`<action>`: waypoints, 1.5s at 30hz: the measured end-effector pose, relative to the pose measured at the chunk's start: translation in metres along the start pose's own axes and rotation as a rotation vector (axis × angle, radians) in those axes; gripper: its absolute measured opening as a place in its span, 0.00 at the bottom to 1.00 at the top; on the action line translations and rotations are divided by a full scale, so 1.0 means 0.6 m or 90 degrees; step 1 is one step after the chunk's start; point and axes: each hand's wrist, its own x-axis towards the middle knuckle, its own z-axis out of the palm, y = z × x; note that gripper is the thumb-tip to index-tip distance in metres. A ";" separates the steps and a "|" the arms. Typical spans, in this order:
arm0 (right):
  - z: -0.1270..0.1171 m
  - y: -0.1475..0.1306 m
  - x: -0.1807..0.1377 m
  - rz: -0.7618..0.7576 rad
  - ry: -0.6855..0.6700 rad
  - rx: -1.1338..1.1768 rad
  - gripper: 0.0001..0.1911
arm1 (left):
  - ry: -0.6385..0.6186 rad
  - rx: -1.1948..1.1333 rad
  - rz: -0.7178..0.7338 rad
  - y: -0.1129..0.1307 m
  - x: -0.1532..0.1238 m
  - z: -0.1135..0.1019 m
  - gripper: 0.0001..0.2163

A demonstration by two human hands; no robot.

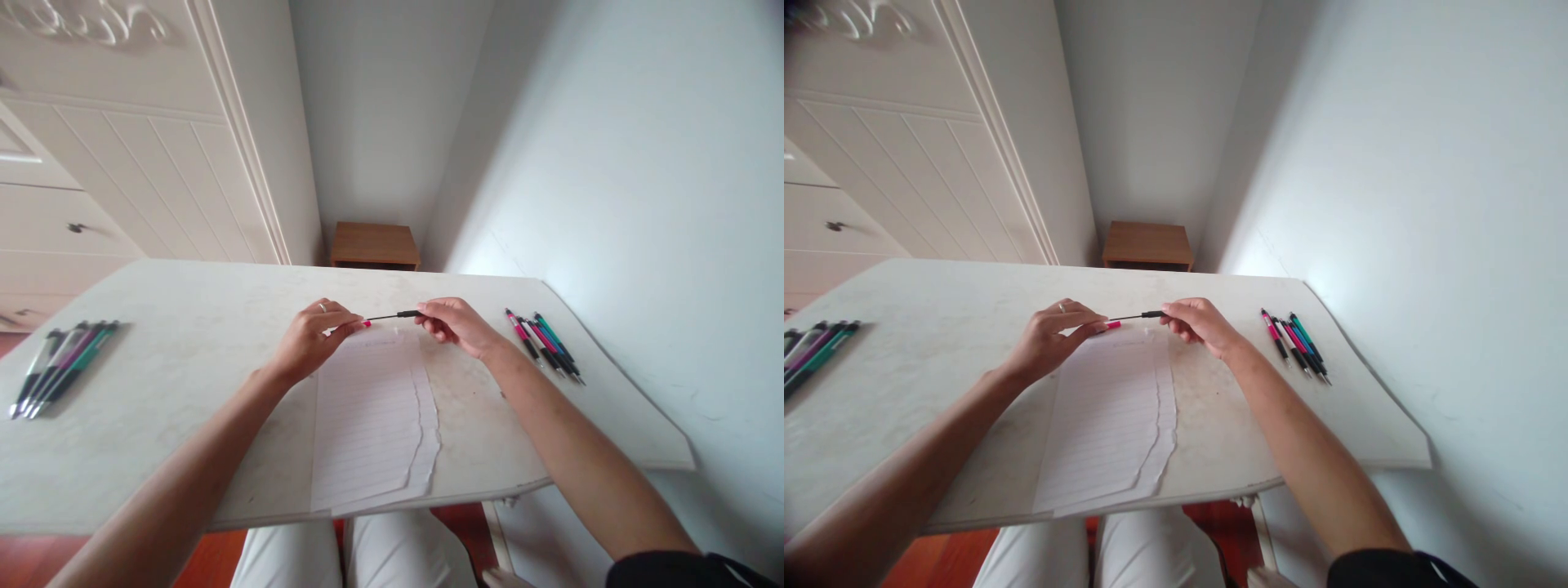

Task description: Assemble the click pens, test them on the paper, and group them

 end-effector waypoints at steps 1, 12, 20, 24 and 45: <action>-0.003 -0.003 -0.001 0.005 0.003 -0.002 0.19 | 0.005 0.000 -0.002 -0.001 0.000 0.000 0.08; -0.081 0.001 0.015 0.037 -0.005 -0.005 0.18 | 0.020 0.010 -0.007 -0.005 -0.002 -0.001 0.07; -0.101 0.002 0.018 0.032 0.021 -0.006 0.18 | -0.025 0.020 0.011 0.000 -0.004 0.005 0.08; -0.107 -0.005 0.009 0.021 -0.025 -0.089 0.19 | -0.046 0.027 0.025 0.000 -0.006 0.006 0.08; -0.114 0.011 0.018 -0.203 -0.006 -0.554 0.15 | -0.073 0.064 0.045 -0.006 -0.007 0.007 0.09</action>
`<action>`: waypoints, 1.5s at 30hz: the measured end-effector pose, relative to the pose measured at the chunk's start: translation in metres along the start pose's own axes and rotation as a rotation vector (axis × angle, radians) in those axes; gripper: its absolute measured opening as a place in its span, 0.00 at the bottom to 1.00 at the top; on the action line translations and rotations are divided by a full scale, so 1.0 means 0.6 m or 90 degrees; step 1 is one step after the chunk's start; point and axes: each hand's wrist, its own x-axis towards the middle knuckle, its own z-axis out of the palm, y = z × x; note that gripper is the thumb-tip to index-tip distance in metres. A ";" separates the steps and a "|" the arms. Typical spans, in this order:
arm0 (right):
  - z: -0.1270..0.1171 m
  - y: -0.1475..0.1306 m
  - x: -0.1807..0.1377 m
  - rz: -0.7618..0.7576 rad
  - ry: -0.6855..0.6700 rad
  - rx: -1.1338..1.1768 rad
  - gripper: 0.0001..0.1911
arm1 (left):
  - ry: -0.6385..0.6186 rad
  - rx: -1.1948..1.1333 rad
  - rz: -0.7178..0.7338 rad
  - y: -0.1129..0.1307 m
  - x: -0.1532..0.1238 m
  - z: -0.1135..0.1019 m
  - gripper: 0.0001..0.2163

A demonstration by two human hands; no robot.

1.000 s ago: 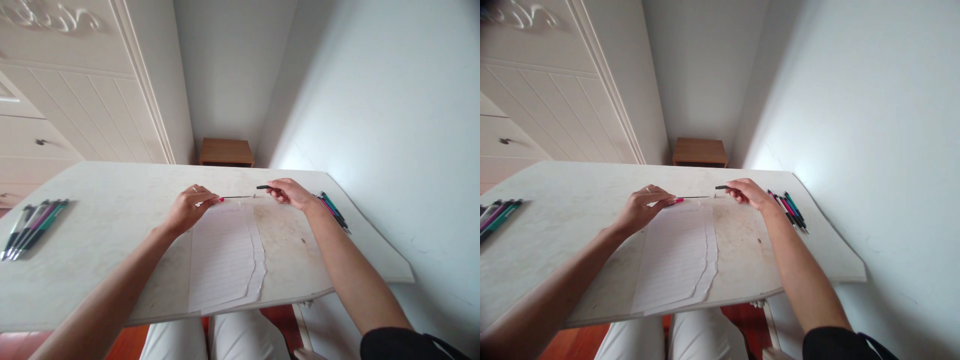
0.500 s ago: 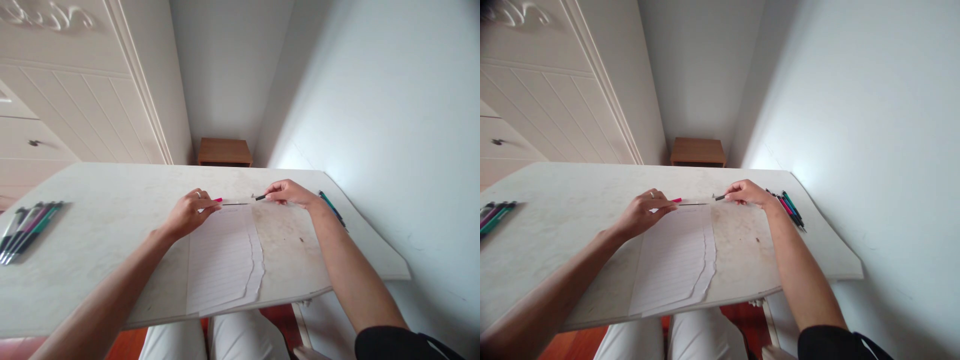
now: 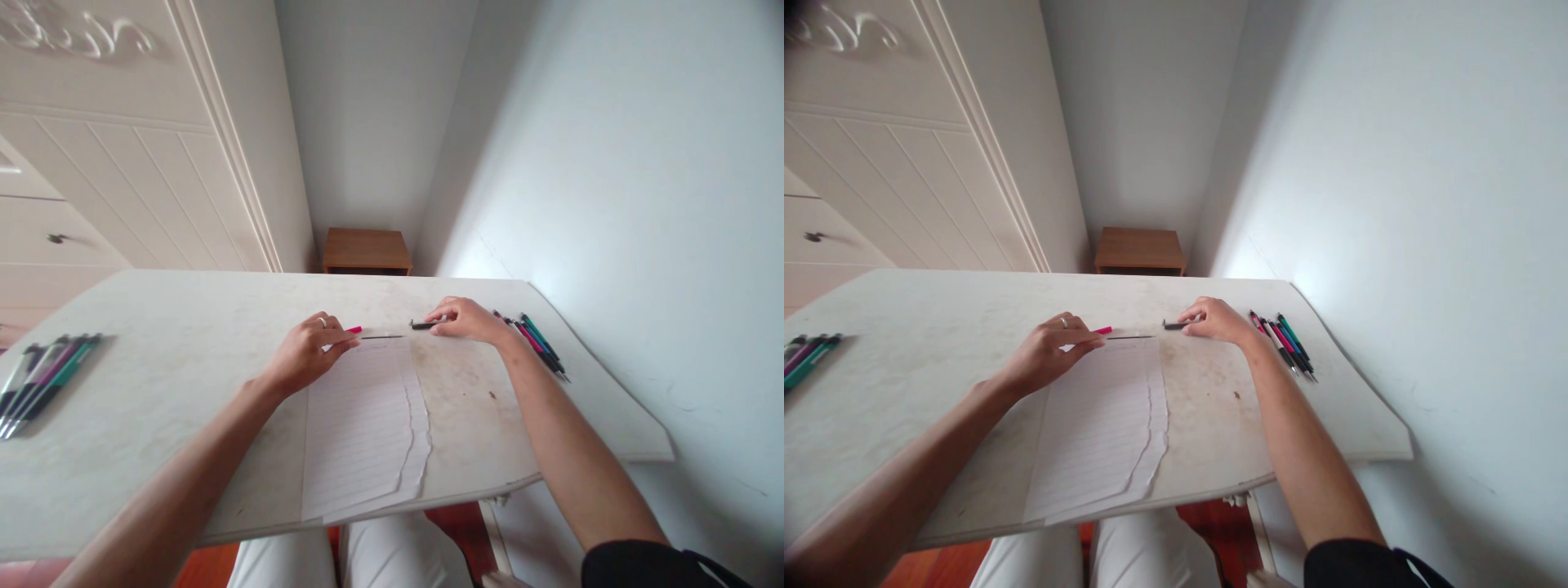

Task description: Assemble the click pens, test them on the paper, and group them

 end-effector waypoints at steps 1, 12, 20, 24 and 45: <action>0.001 0.002 0.000 0.003 0.001 0.006 0.17 | 0.000 -0.002 -0.002 0.000 0.000 0.000 0.09; 0.022 -0.049 -0.006 -0.064 0.022 0.134 0.15 | 0.022 -0.027 -0.045 0.006 0.001 -0.001 0.09; 0.055 -0.073 -0.001 -0.131 0.013 0.114 0.14 | 0.033 -0.050 -0.037 0.011 0.003 0.001 0.08; 0.055 -0.073 -0.001 -0.150 0.039 0.097 0.11 | 0.035 -0.048 -0.040 0.012 0.003 0.002 0.08; 0.019 -0.034 -0.004 -0.015 -0.060 -0.005 0.09 | -0.012 0.023 -0.006 0.001 0.003 -0.002 0.07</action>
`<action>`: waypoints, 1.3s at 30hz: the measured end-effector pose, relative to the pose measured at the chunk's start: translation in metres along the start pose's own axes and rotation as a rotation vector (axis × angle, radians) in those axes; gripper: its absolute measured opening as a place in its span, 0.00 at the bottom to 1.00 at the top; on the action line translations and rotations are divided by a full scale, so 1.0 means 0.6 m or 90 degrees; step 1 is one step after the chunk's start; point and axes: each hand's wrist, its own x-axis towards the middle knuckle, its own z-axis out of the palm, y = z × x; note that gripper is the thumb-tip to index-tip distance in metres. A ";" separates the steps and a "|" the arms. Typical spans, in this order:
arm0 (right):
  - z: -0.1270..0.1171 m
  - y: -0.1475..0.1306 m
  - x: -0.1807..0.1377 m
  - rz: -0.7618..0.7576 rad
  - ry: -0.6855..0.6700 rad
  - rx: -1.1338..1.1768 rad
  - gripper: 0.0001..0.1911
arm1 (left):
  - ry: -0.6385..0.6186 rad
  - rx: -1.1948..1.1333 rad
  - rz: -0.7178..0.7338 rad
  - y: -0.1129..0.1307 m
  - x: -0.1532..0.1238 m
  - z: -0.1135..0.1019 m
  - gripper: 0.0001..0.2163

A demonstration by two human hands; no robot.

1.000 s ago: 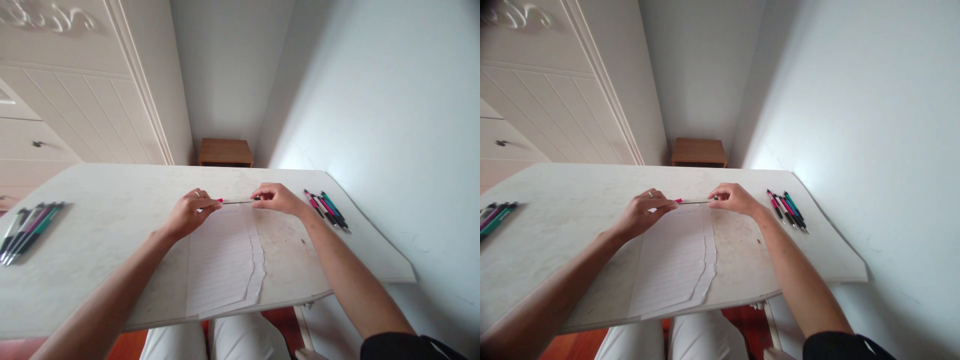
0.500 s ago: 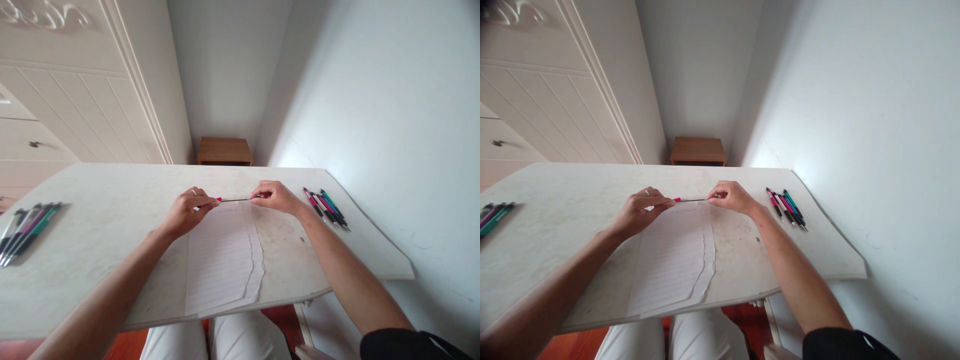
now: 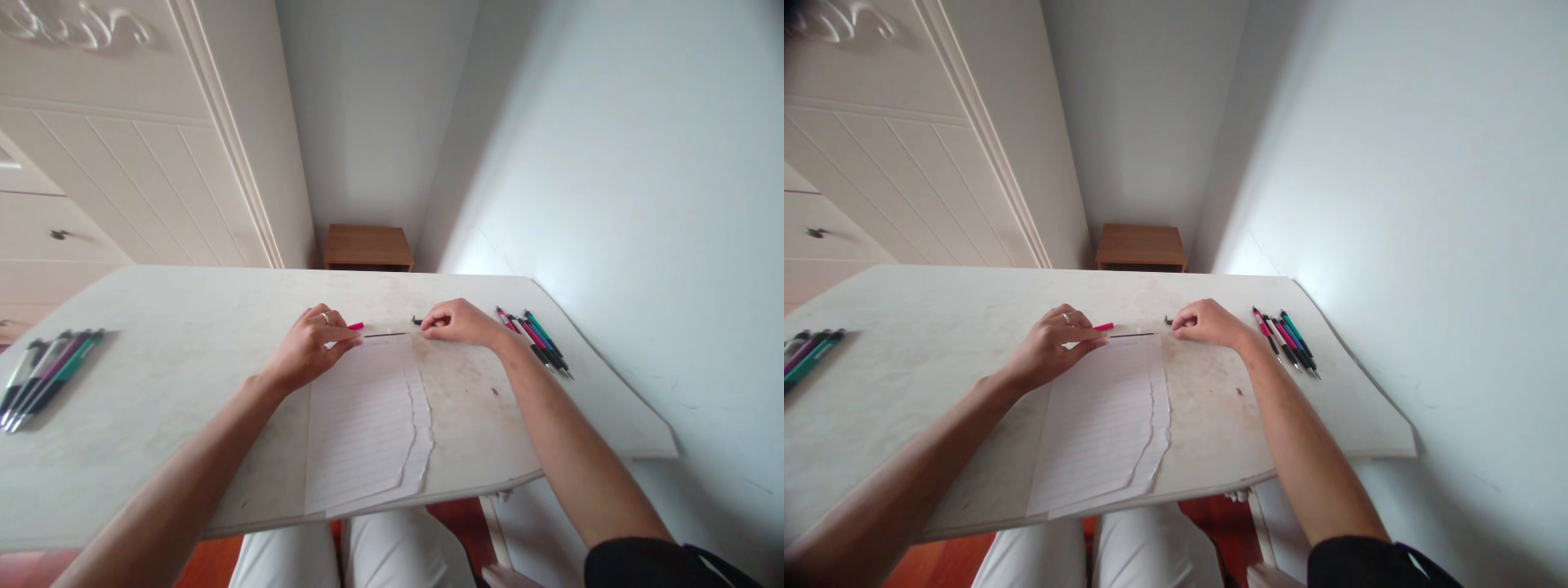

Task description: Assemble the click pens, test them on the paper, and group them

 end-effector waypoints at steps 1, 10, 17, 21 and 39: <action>0.001 0.000 0.000 0.000 0.001 0.001 0.09 | -0.008 -0.001 0.001 0.000 0.000 0.001 0.07; 0.000 0.000 -0.002 0.016 -0.002 0.015 0.11 | -0.038 -0.001 -0.003 -0.005 -0.003 0.006 0.08; 0.002 -0.010 -0.003 0.018 0.059 0.055 0.14 | -0.034 -0.012 -0.007 -0.007 -0.004 0.004 0.11; 0.000 -0.015 -0.004 -0.002 0.101 0.086 0.14 | 0.009 -0.014 -0.040 -0.003 0.000 -0.004 0.12; 0.003 -0.009 -0.004 0.008 0.059 0.059 0.12 | -0.072 0.106 -0.161 -0.013 -0.004 -0.016 0.14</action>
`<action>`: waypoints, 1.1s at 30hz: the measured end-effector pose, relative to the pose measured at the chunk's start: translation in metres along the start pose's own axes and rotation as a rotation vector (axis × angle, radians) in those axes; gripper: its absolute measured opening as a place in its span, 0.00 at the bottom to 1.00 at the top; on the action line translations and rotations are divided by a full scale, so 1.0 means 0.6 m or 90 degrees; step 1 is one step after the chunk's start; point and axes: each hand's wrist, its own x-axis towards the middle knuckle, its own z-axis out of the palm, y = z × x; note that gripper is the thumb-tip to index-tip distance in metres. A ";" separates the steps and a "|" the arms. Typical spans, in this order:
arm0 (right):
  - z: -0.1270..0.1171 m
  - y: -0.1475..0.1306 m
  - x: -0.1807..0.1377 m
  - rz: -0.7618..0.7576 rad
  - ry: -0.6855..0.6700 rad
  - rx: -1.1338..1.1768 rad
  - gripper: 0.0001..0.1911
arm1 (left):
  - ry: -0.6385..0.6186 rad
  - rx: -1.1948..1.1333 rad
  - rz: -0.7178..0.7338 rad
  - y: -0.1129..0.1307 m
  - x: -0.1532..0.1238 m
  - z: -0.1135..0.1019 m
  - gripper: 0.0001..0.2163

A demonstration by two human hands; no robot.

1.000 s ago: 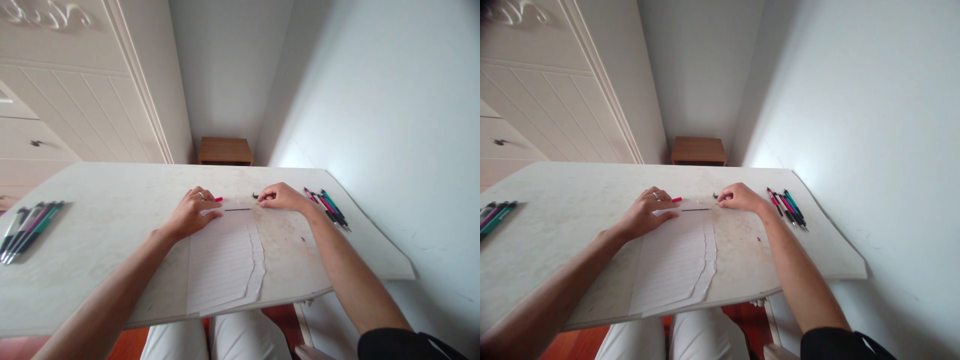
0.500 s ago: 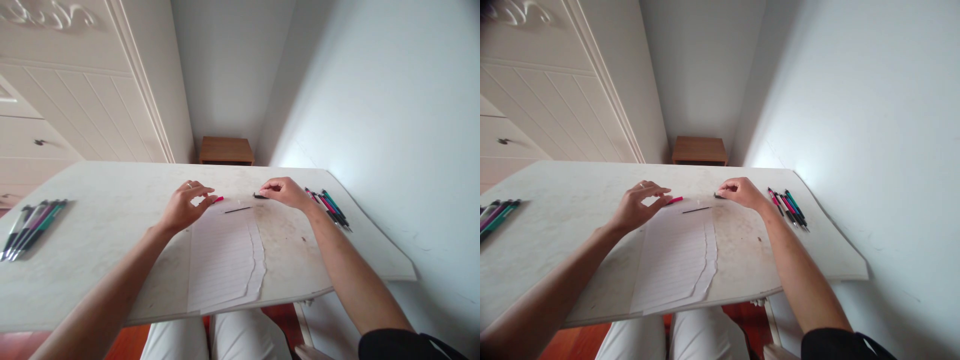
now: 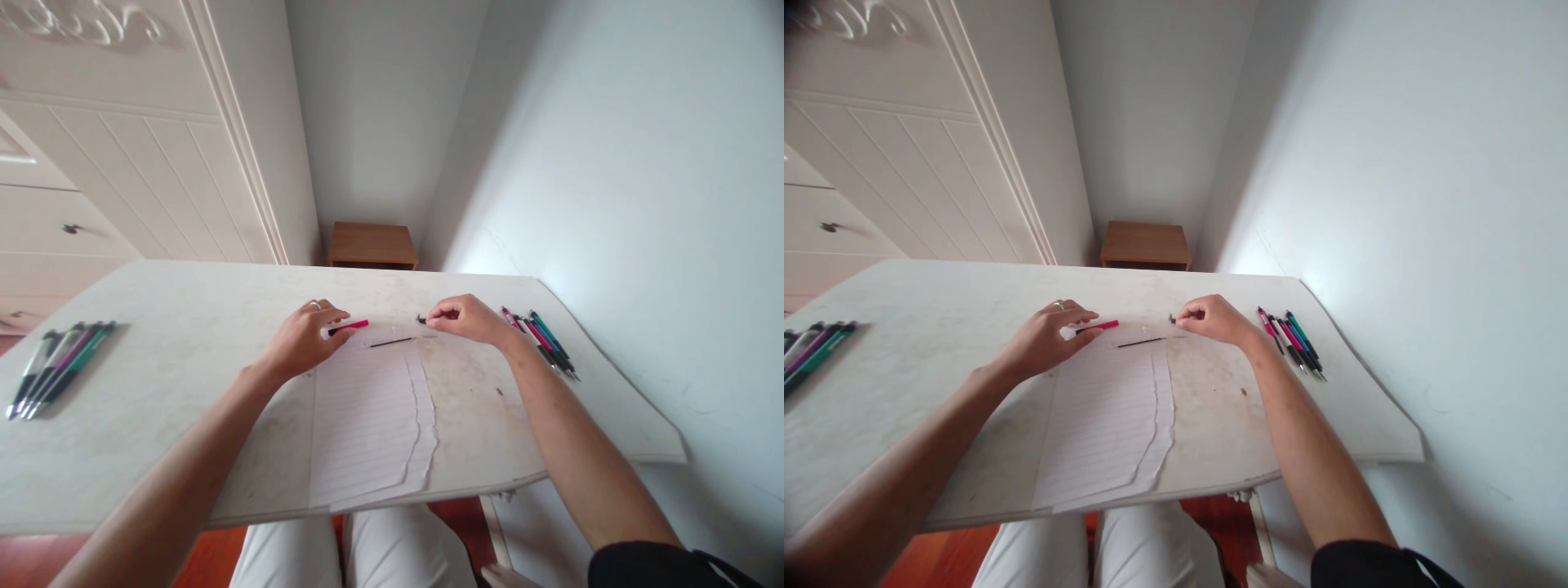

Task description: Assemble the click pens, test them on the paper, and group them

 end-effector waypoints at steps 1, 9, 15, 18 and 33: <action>-0.001 0.000 0.000 0.001 -0.010 -0.007 0.12 | 0.006 -0.006 0.010 0.000 0.000 0.000 0.14; -0.011 0.000 -0.003 0.024 -0.108 -0.048 0.12 | 0.012 -0.112 0.148 0.015 -0.001 0.009 0.10; -0.015 -0.001 -0.003 0.018 -0.097 -0.065 0.11 | -0.024 -0.044 0.144 0.021 -0.003 0.018 0.06; -0.016 0.000 -0.002 0.005 -0.096 -0.067 0.09 | -0.029 -0.033 0.130 0.022 -0.004 0.018 0.06; -0.003 -0.018 -0.004 -0.043 -0.049 -0.112 0.08 | -0.049 -0.001 0.114 0.029 -0.002 0.014 0.11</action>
